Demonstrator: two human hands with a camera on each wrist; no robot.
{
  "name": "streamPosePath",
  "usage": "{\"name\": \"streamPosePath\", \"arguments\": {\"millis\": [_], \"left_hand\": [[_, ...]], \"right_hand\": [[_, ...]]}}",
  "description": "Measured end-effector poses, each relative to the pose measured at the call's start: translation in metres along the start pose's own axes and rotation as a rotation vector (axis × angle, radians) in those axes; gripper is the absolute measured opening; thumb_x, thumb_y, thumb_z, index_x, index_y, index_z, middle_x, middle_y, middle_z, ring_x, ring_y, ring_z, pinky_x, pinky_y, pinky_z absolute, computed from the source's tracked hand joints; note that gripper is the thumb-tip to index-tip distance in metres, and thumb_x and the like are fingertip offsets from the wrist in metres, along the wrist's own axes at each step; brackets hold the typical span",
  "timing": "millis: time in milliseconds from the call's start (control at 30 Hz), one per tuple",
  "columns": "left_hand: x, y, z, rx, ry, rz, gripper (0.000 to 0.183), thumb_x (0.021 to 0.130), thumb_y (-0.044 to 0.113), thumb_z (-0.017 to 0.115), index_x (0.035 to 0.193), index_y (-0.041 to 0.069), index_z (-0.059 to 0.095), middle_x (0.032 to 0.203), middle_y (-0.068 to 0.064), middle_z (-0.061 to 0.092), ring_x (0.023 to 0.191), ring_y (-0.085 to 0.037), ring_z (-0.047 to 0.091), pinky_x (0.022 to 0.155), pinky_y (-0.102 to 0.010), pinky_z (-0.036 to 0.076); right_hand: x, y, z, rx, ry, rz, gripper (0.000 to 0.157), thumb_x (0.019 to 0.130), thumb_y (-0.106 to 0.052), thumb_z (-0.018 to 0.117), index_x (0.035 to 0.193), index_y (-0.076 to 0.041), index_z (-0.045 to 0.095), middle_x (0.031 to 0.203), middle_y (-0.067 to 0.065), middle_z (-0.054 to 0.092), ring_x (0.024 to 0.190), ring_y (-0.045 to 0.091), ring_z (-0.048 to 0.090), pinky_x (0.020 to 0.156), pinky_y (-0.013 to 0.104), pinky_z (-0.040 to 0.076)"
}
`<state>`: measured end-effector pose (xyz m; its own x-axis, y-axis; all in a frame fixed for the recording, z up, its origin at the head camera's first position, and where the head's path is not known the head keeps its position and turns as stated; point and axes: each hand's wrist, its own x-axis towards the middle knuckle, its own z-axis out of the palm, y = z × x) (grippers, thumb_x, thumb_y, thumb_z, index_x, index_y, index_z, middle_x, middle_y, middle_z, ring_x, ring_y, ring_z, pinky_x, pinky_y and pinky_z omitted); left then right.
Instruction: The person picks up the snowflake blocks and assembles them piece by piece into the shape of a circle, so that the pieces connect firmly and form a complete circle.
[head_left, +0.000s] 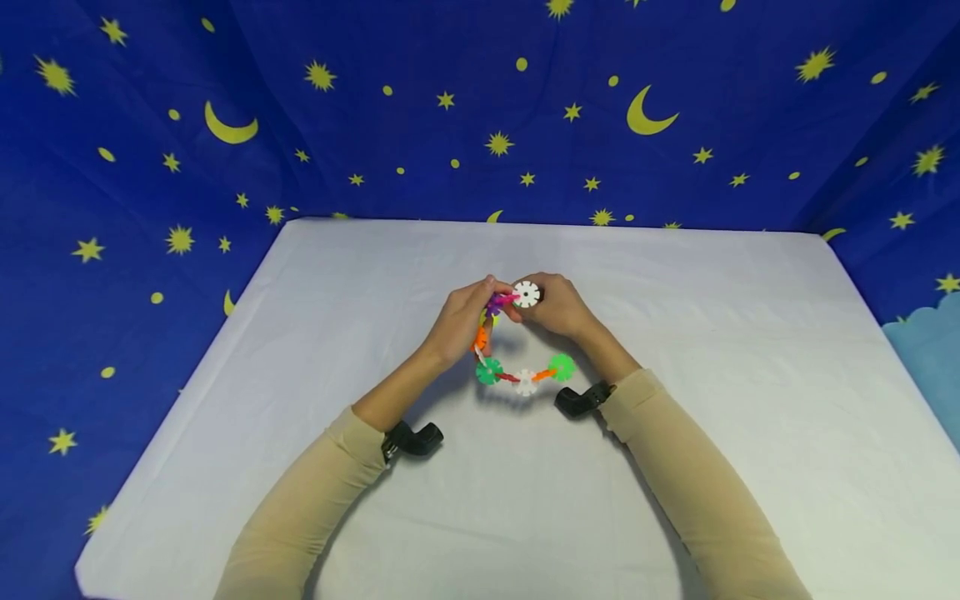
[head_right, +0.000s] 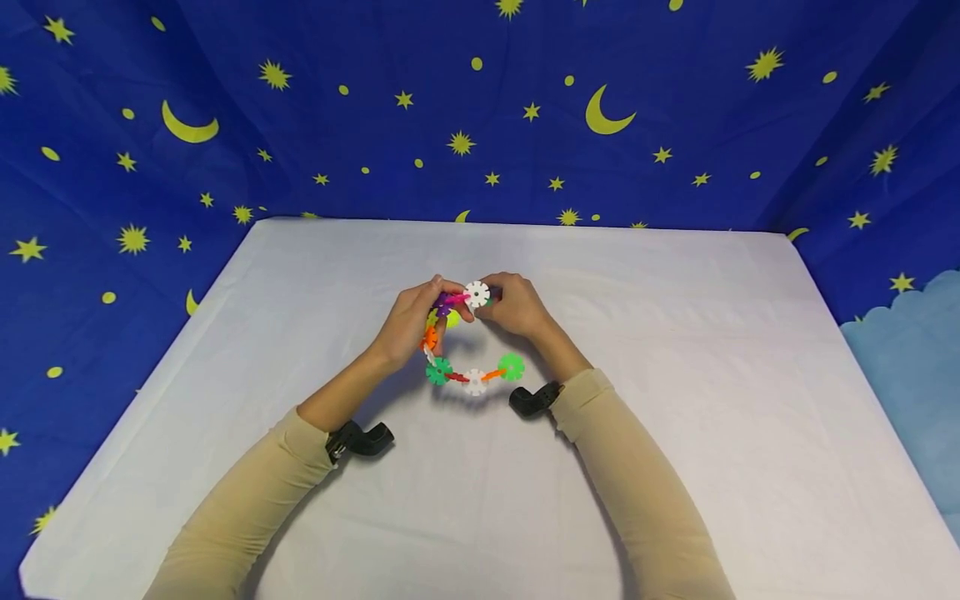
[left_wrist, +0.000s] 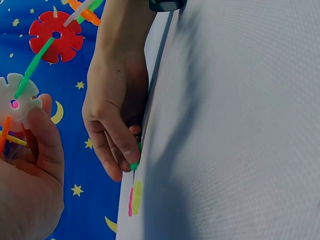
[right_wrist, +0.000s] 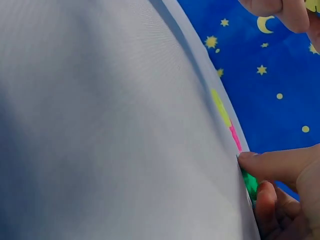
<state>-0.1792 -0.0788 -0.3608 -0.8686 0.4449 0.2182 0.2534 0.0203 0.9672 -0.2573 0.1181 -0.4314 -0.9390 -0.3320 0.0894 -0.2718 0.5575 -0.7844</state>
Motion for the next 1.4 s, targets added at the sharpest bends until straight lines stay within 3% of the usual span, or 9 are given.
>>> {"name": "streamPosePath", "arguments": {"millis": [200, 367, 533, 633, 800, 933, 1033, 1200, 1400], "left_hand": [[0.007, -0.021, -0.004, -0.007, 0.008, -0.007, 0.047, 0.108, 0.028, 0.026, 0.120, -0.002, 0.060, 0.092, -0.022, 0.066, 0.042, -0.030, 0.045, 0.036, -0.032, 0.041], [0.007, -0.026, -0.007, 0.000, 0.035, 0.001, 0.051, 0.106, 0.040, 0.029, 0.119, 0.003, 0.062, 0.089, -0.015, 0.067, 0.040, -0.028, 0.046, 0.035, -0.033, 0.040], [0.007, -0.029, -0.005, 0.014, 0.024, -0.002, 0.054, 0.104, 0.046, 0.031, 0.118, 0.005, 0.063, 0.087, -0.011, 0.067, 0.040, -0.028, 0.046, 0.035, -0.035, 0.040], [0.007, -0.030, -0.003, 0.019, 0.014, -0.017, 0.053, 0.103, 0.048, 0.034, 0.118, 0.006, 0.063, 0.087, -0.010, 0.068, 0.040, -0.029, 0.047, 0.036, -0.036, 0.041], [0.007, -0.031, -0.004, 0.054, 0.054, -0.035, 0.038, 0.101, 0.040, 0.047, 0.112, 0.009, 0.065, 0.088, -0.008, 0.068, 0.040, -0.029, 0.048, 0.038, -0.035, 0.043], [0.003, -0.011, -0.001, 0.101, 0.069, -0.052, 0.028, 0.101, 0.026, 0.051, 0.108, 0.003, 0.066, 0.093, -0.013, 0.068, 0.041, -0.028, 0.048, 0.039, -0.033, 0.043], [0.001, 0.003, 0.001, 0.112, 0.076, -0.064, 0.026, 0.101, 0.018, 0.050, 0.108, -0.002, 0.064, 0.096, -0.017, 0.068, 0.041, -0.027, 0.049, 0.039, -0.033, 0.044], [0.000, 0.003, 0.001, 0.122, 0.079, -0.084, 0.027, 0.101, 0.022, 0.050, 0.108, 0.001, 0.065, 0.097, -0.010, 0.070, 0.040, -0.027, 0.049, 0.039, -0.038, 0.046], [0.000, 0.004, 0.002, 0.121, 0.085, -0.094, 0.026, 0.101, 0.022, 0.051, 0.107, 0.002, 0.066, 0.091, -0.005, 0.070, 0.040, -0.027, 0.050, 0.039, -0.037, 0.046]], "right_hand": [[-0.003, -0.002, -0.005, -0.064, -0.024, 0.029, 0.034, 0.078, -0.014, 0.079, 0.109, -0.007, 0.070, 0.099, 0.009, 0.060, 0.081, 0.022, 0.053, 0.070, 0.033, 0.045], [-0.005, -0.003, -0.007, -0.117, -0.030, 0.028, 0.030, 0.076, -0.018, 0.080, 0.102, -0.006, 0.069, 0.084, 0.009, 0.057, 0.072, 0.021, 0.049, 0.062, 0.032, 0.040], [-0.006, -0.001, -0.007, -0.105, -0.020, 0.019, 0.023, 0.075, -0.017, 0.082, 0.090, -0.008, 0.067, 0.071, 0.005, 0.053, 0.063, 0.018, 0.045, 0.056, 0.031, 0.036], [-0.008, 0.001, -0.009, -0.074, -0.006, 0.005, 0.026, 0.075, -0.016, 0.082, 0.093, -0.008, 0.066, 0.070, 0.004, 0.054, 0.062, 0.017, 0.046, 0.055, 0.030, 0.038], [-0.014, 0.002, -0.012, -0.031, -0.010, -0.036, 0.029, 0.076, -0.018, 0.083, 0.097, -0.008, 0.066, 0.077, 0.004, 0.060, 0.065, 0.019, 0.053, 0.057, 0.032, 0.044], [-0.019, 0.003, -0.017, -0.002, -0.011, -0.063, 0.018, 0.079, -0.018, 0.081, 0.091, -0.010, 0.070, 0.082, 0.003, 0.065, 0.074, 0.019, 0.058, 0.067, 0.034, 0.049], [-0.023, 0.001, -0.024, 0.018, 0.020, -0.087, 0.018, 0.080, -0.015, 0.080, 0.096, -0.010, 0.073, 0.088, 0.002, 0.068, 0.080, 0.018, 0.061, 0.074, 0.035, 0.051], [-0.032, -0.003, -0.032, 0.015, 0.082, -0.120, 0.018, 0.082, -0.015, 0.078, 0.099, -0.012, 0.073, 0.088, -0.002, 0.069, 0.079, 0.014, 0.061, 0.071, 0.035, 0.051], [-0.042, -0.008, -0.039, 0.089, 0.055, -0.118, 0.015, 0.084, -0.015, 0.076, 0.098, -0.013, 0.074, 0.093, -0.001, 0.069, 0.084, 0.014, 0.063, 0.074, 0.032, 0.055]]}}
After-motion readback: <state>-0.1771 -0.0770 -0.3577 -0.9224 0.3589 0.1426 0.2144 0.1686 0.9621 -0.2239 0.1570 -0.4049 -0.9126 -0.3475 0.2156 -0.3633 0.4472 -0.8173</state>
